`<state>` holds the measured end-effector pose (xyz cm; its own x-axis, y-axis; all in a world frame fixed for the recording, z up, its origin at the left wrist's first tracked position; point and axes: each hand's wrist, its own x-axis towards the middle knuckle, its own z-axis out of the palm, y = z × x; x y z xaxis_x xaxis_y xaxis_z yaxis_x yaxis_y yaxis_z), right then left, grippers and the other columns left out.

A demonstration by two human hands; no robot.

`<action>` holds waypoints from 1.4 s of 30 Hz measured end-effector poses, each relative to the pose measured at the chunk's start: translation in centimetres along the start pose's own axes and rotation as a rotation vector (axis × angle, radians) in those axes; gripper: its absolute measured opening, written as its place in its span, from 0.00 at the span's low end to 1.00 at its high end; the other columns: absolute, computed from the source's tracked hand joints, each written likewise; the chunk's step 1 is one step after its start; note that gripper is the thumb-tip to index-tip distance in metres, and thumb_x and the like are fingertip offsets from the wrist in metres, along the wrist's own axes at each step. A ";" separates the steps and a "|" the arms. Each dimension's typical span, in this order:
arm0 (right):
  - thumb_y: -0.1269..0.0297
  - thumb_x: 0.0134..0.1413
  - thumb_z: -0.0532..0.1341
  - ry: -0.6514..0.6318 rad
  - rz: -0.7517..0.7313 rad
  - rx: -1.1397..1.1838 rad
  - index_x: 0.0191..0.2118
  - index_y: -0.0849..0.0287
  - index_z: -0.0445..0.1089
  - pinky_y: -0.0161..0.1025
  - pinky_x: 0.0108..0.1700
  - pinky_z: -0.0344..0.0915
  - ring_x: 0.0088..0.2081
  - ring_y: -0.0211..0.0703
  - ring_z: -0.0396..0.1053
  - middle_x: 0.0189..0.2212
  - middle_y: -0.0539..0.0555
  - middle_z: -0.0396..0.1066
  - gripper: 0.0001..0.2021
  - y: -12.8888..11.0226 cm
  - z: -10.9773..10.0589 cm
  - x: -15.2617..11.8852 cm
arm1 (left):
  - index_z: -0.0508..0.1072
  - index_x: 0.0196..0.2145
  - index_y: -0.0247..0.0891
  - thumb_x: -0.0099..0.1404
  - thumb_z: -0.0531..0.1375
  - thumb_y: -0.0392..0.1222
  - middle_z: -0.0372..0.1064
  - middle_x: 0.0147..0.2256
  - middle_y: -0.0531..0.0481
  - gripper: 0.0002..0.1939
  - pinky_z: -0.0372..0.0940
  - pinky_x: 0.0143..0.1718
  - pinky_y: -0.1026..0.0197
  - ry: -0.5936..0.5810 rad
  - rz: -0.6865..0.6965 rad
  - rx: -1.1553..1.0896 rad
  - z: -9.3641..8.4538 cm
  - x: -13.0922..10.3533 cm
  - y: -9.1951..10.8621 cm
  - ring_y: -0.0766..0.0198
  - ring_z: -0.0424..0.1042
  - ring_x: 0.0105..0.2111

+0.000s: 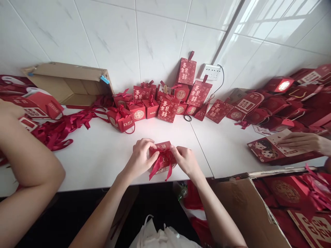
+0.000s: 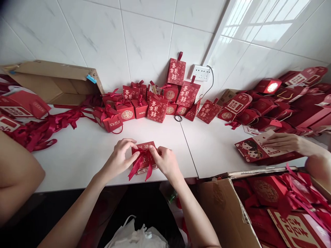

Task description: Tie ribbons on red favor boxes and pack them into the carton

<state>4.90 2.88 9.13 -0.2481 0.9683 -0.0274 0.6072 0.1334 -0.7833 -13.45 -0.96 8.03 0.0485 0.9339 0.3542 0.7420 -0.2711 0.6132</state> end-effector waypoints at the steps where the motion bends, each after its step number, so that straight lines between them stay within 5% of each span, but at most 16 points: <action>1: 0.42 0.54 0.49 -0.004 0.007 -0.002 0.16 0.57 0.48 0.34 0.23 0.47 0.19 0.33 0.47 0.14 0.46 0.49 0.27 -0.3 0.4 0.2 | 0.64 0.32 0.40 0.63 0.54 0.39 0.66 0.39 0.49 0.02 0.59 0.50 0.51 0.005 -0.009 0.000 -0.1 -0.1 0.2 0.58 0.65 0.46; 7: 0.53 0.51 0.54 -0.018 0.081 0.201 0.20 0.57 0.57 0.33 0.24 0.53 0.20 0.34 0.57 0.16 0.46 0.59 0.16 0.5 1.0 0.9 | 0.64 0.33 0.41 0.63 0.52 0.44 0.68 0.30 0.53 0.06 0.65 0.33 0.61 -0.062 -0.251 -0.195 -0.5 -0.4 1.2 0.63 0.70 0.31; 13: 0.50 0.45 0.61 -0.036 0.066 0.483 0.24 0.59 0.63 0.35 0.29 0.60 0.25 0.37 0.63 0.21 0.49 0.66 0.16 2.1 0.6 0.9 | 0.65 0.31 0.39 0.57 0.55 0.46 0.67 0.27 0.53 0.08 0.63 0.26 0.64 -0.001 -0.494 -0.454 0.4 -0.6 0.8 0.65 0.69 0.27; 20: 0.49 0.37 0.67 -0.045 0.151 0.684 0.24 0.61 0.68 0.34 0.29 0.61 0.26 0.37 0.66 0.22 0.50 0.69 0.18 2.4 0.8 0.9 | 0.60 0.28 0.39 0.57 0.54 0.43 0.64 0.25 0.54 0.06 0.62 0.26 0.66 0.154 -0.510 -0.609 2.0 -1.9 0.7 0.67 0.66 0.25; 31: 0.53 0.35 0.70 -0.032 0.194 0.836 0.23 0.62 0.68 0.32 0.26 0.62 0.23 0.35 0.66 0.20 0.50 0.69 0.17 2.9 0.9 1.1 | 0.56 0.29 0.41 0.61 0.49 0.44 0.60 0.25 0.55 0.06 0.61 0.26 0.65 0.341 -0.418 -0.328 4.3 -2.7 1.2 0.67 0.63 0.23; 36: 0.48 0.39 0.67 -0.103 0.213 0.731 0.23 0.61 0.66 0.36 0.29 0.64 0.24 0.37 0.66 0.20 0.50 0.67 0.19 4.3 0.5 1.6 | 0.55 0.29 0.42 0.60 0.52 0.44 0.57 0.23 0.58 0.07 0.59 0.23 0.67 0.250 -0.484 -0.459 4.0 -2.5 0.6 0.69 0.61 0.21; 40: 0.42 0.45 0.61 -0.096 -0.076 0.490 0.42 0.60 0.67 0.44 0.46 0.66 0.46 0.49 0.67 0.43 0.58 0.68 0.26 5.4 -0.8 1.8 | 0.58 0.31 0.41 0.60 0.54 0.47 0.63 0.24 0.56 0.09 0.61 0.23 0.67 0.171 -0.586 -0.665 3.3 -2.1 0.5 0.68 0.66 0.23; 42: 0.45 0.39 0.66 -0.225 -0.283 0.405 0.58 0.56 0.55 0.49 0.56 0.59 0.58 0.53 0.56 0.58 0.61 0.54 0.41 5.6 -1.1 1.8 | 0.59 0.33 0.40 0.59 0.55 0.49 0.66 0.27 0.54 0.11 0.64 0.24 0.65 0.179 -0.608 -0.728 3.3 -2.0 0.5 0.66 0.69 0.25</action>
<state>8.68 5.65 5.40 -0.5422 0.8313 0.1219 0.1649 0.2475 -0.9548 -10.99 -2.21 5.26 -0.3546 0.9293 -0.1027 0.0068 0.1124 0.9936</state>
